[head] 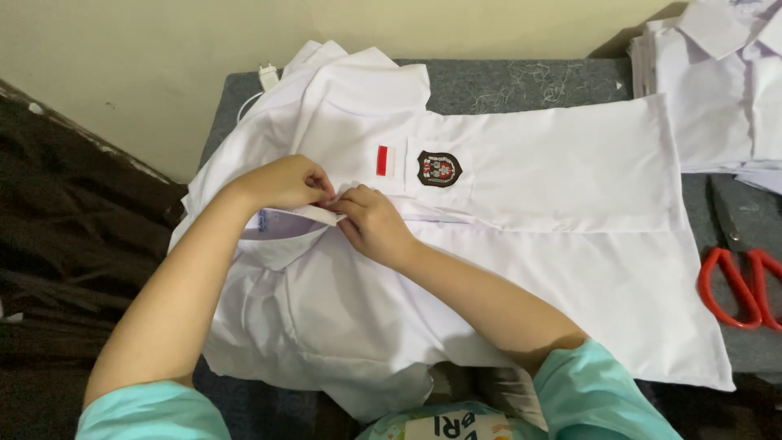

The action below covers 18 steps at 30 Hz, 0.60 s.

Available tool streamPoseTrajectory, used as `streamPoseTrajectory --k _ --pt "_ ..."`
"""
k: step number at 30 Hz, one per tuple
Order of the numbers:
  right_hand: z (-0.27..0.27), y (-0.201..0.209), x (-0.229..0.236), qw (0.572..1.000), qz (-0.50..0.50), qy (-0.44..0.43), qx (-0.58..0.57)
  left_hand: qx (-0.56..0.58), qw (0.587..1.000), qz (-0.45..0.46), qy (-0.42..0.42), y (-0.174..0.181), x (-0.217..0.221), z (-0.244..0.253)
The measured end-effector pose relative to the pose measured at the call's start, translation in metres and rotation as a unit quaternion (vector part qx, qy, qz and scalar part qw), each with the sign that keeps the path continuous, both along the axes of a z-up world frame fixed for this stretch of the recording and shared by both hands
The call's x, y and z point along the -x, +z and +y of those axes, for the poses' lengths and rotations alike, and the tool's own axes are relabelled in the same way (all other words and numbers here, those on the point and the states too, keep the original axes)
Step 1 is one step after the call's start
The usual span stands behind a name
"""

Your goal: The person uses red-handled scissors to trim loose threads and excess fabric from the collar and sleeve areas of a white shirt. They repeatedly smooth the fabric with their hands to align the edges before cutting and then fold the shirt to inspect the work.

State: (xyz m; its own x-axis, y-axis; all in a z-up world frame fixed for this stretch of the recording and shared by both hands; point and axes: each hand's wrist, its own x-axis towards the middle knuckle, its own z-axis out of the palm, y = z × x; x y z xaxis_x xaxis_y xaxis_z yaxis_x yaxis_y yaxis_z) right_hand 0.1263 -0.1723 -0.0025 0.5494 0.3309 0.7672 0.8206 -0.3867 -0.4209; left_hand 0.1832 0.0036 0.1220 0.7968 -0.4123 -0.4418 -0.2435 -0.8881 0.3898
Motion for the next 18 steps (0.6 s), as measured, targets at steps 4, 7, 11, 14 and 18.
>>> streamPoseTrajectory --k 4,7,11,14,18 --pt "0.004 -0.001 -0.002 1.000 0.011 -0.018 0.006 0.000 1.000 0.024 0.014 -0.013 -0.011 0.005" --pt "0.008 -0.006 -0.004 1.000 0.003 -0.021 0.004 0.002 0.999 0.039 0.017 -0.010 -0.011 0.006" --pt "0.011 -0.019 -0.008 0.999 -0.048 -0.019 0.007 0.007 0.998 0.061 0.025 -0.005 -0.013 0.006" --pt "0.009 -0.007 -0.005 0.992 -0.123 -0.018 -0.016 0.032 0.990 0.130 0.050 -0.020 -0.027 0.017" --pt "0.008 -0.007 -0.007 0.986 -0.161 -0.017 -0.028 0.055 0.983 0.162 0.071 -0.040 -0.042 0.025"
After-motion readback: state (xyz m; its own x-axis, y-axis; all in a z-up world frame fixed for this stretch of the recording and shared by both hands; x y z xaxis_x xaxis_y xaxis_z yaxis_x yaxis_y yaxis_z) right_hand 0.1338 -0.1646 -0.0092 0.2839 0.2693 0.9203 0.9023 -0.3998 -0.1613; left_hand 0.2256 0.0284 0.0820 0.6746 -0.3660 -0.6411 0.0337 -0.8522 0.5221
